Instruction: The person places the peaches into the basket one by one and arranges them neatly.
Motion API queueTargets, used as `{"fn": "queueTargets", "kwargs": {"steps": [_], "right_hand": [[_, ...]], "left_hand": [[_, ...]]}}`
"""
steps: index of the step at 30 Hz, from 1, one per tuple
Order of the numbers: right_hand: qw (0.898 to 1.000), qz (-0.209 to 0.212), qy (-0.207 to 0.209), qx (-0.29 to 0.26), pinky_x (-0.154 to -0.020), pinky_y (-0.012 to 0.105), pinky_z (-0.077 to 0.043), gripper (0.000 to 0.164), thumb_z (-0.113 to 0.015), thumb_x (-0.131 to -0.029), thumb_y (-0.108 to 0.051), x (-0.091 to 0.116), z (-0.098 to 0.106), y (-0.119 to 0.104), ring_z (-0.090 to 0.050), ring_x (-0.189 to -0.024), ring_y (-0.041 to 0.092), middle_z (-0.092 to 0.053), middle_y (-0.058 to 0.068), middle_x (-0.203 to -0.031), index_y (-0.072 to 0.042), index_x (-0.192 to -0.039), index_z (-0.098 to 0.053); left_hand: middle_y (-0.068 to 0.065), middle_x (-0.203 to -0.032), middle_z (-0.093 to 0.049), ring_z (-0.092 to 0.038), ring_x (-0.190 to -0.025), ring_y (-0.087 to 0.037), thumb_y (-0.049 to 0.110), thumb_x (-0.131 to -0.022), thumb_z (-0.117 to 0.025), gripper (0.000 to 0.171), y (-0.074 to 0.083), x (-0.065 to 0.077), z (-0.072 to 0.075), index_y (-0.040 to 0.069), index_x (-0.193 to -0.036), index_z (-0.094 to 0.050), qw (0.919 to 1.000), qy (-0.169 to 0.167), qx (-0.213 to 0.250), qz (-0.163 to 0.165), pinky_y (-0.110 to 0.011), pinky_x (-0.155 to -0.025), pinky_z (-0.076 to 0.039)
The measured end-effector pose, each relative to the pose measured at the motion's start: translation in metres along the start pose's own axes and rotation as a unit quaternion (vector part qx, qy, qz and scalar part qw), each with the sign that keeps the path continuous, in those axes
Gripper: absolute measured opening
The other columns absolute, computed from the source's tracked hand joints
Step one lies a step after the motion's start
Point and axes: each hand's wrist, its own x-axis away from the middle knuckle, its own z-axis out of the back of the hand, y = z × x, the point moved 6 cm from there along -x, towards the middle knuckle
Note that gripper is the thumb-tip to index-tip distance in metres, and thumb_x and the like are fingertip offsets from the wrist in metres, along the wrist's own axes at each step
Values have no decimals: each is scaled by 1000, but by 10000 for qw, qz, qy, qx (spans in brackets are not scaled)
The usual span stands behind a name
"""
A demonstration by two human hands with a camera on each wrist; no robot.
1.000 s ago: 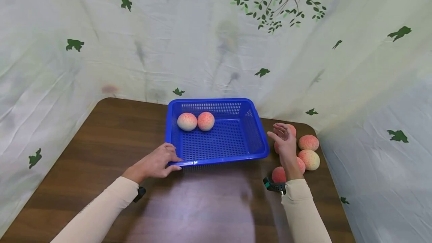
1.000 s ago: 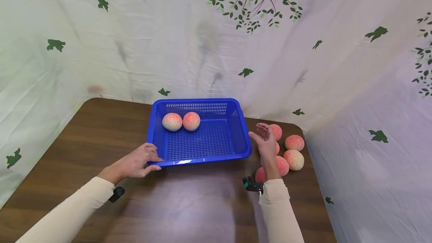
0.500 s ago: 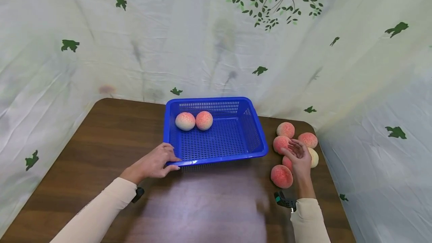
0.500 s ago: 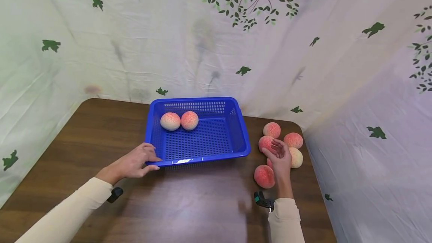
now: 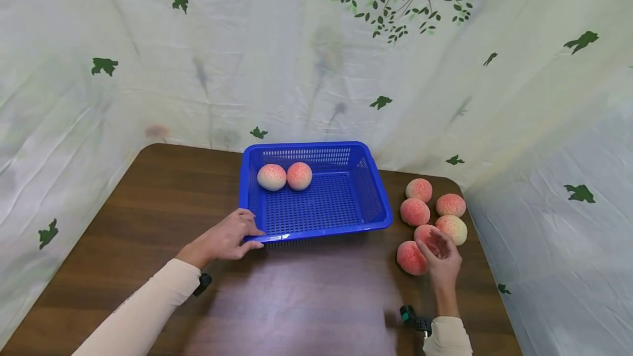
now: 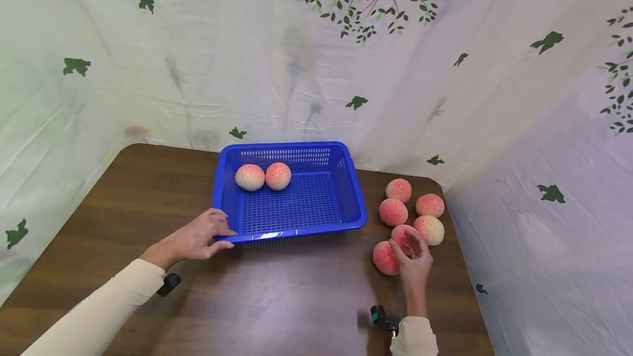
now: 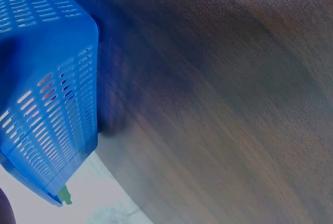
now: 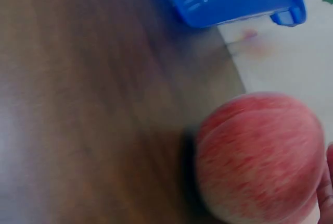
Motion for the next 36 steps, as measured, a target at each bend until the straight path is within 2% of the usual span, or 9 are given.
{"fn": "queueTargets", "kwargs": {"steps": [6, 12, 19, 29, 36], "right_hand": [[9989, 180, 199, 392, -80, 19, -42, 41, -76, -78, 2, 14, 2, 13, -55, -92, 15, -61, 1, -99, 10, -115, -60], [9972, -10, 256, 710, -81, 12, -39, 46, -79, -77, -2, 24, 1, 27, -52, -96, 9, -55, 3, -108, 5, -118, -58], [9937, -126, 233, 1088, -84, 9, -36, 56, -82, -75, -7, 29, 0, 38, -46, -104, 7, -47, 2, -116, 1, -123, -55], [9880, -215, 214, 1514, -92, 29, -34, 69, -88, -67, -9, 34, -1, 41, -43, -109, 14, -45, 7, -122, -1, -126, -53], [9852, -346, 175, 1667, -100, 50, -34, 71, -89, -66, -15, 34, 0, 40, -44, -115, 26, -46, 13, -125, -4, -127, -53]], "left_hand": [[-4, -85, -74, -61, -85, -22, 19, -82, -73, 22, 0, 1, -1, 0, -92, -76, 9999, 82, -63, -123, -45, -88, -42], [-3, -83, -74, -59, -83, -21, 18, -81, -74, 20, 0, 1, -1, 1, -91, -76, 9995, 182, -116, -243, -44, -86, -42], [-4, -85, -74, -60, -84, -22, 18, -82, -73, 21, 0, 1, -1, 0, -92, -76, 9998, 109, -61, -174, -46, -87, -42], [-4, -86, -74, -60, -83, -20, 18, -82, -73, 22, 1, 1, 0, 0, -93, -76, 9999, 36, -28, -106, -46, -88, -42], [-5, -85, -74, -60, -83, -20, 19, -82, -73, 23, 2, -1, 2, 0, -93, -76, 9999, 54, -33, -123, -45, -89, -42]]}}
